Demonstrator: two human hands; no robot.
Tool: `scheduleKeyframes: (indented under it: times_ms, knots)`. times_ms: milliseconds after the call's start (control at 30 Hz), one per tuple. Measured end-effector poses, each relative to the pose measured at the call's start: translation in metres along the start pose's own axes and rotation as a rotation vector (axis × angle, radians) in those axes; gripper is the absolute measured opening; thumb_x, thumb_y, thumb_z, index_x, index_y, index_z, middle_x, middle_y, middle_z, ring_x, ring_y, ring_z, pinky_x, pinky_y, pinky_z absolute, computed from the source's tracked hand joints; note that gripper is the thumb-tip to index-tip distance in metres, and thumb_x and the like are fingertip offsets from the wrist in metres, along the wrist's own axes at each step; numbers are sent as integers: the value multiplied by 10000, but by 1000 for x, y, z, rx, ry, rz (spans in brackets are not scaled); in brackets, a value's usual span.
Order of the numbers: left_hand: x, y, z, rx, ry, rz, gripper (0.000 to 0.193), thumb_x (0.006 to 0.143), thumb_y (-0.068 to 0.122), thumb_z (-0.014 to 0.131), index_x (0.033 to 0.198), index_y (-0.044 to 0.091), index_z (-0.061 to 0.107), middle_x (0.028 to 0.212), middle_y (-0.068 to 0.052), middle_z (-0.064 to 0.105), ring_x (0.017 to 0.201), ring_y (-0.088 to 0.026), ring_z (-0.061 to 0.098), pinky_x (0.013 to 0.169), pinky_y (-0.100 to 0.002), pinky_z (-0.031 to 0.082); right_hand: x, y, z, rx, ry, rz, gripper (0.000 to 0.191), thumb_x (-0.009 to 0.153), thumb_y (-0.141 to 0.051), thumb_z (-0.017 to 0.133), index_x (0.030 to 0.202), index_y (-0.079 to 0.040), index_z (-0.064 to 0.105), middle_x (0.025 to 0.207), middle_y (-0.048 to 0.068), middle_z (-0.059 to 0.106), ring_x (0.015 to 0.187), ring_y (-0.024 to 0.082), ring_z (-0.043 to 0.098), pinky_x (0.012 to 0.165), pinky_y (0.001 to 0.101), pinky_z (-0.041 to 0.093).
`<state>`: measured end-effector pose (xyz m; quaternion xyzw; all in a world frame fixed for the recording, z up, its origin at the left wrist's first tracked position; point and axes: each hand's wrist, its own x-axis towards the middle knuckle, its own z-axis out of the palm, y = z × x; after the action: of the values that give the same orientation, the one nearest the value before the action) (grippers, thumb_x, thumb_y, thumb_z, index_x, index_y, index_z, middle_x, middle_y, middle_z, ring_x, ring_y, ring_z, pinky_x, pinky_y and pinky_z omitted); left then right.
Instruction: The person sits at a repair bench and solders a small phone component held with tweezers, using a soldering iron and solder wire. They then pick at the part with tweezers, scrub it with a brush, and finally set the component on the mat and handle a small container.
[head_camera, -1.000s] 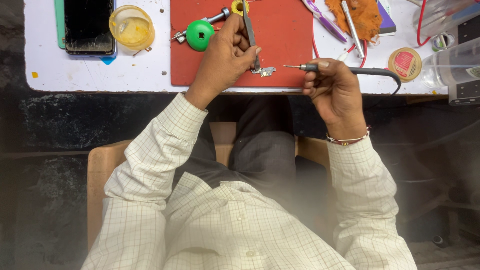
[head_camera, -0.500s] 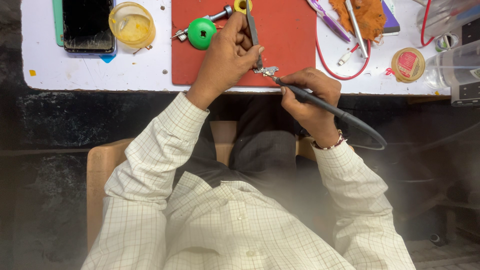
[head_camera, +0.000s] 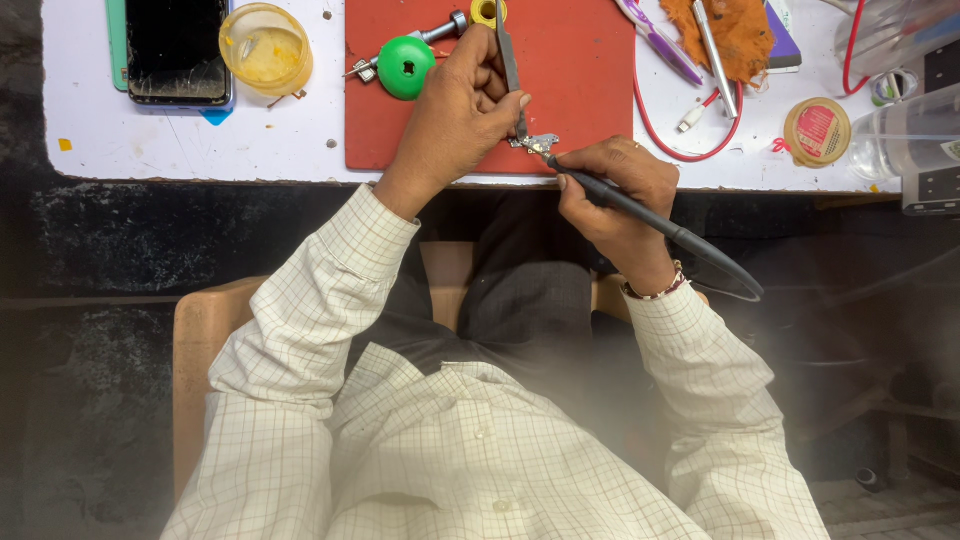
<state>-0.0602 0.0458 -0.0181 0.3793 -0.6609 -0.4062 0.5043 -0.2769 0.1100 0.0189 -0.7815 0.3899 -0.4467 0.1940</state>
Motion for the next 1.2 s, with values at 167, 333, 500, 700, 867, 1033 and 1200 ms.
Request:
scheduleKeyframes:
  times_ms: [167,333,500,700,867,1033,1200]
  knots:
    - [0,-1,0,2,0,-9,252,1004,12,695,1131,44,479,816,-58,716,716,-101,778,625,-229,611,0,0,0,-5,-2,-1,188,849,48,754,1028,-7,759,828,69,699,734,144,640,669,266,482]
    - [1,-2,0,8,1,-20,249,1003,13,697,1110,48,475,800,-60,710,702,-104,773,616,-230,608,1,1,0,-25,-4,-5,186,833,40,757,1015,-2,758,812,70,695,718,145,636,659,267,481]
    - [0,0,-1,-10,-5,-4,247,1004,7,692,1112,50,475,816,-61,711,716,-101,776,625,-232,612,1,2,0,25,-5,13,177,843,42,743,1015,3,749,845,81,707,731,149,643,672,268,486]
    - [0,1,-1,-16,-4,-6,250,1003,3,693,1110,50,473,820,-59,712,720,-101,774,633,-234,613,0,2,1,1,-7,8,181,841,47,746,1018,8,753,827,82,699,721,148,633,665,269,482]
    - [0,2,-1,-30,-5,-38,247,998,5,691,1102,50,472,812,-58,709,709,-99,771,599,-217,651,0,2,0,38,-6,28,181,846,42,741,1022,5,749,841,74,704,731,136,647,671,264,493]
    - [0,2,0,-11,-1,-18,249,1003,7,694,1097,50,468,805,-56,702,708,-98,771,621,-231,609,0,2,0,13,-7,18,175,840,40,748,1010,4,751,833,75,703,722,139,640,664,263,485]
    - [0,1,0,-15,1,-27,250,999,2,693,1104,52,471,799,-53,698,703,-94,766,605,-220,617,0,3,0,32,-1,19,177,850,47,742,1022,5,753,848,76,709,737,138,649,671,260,490]
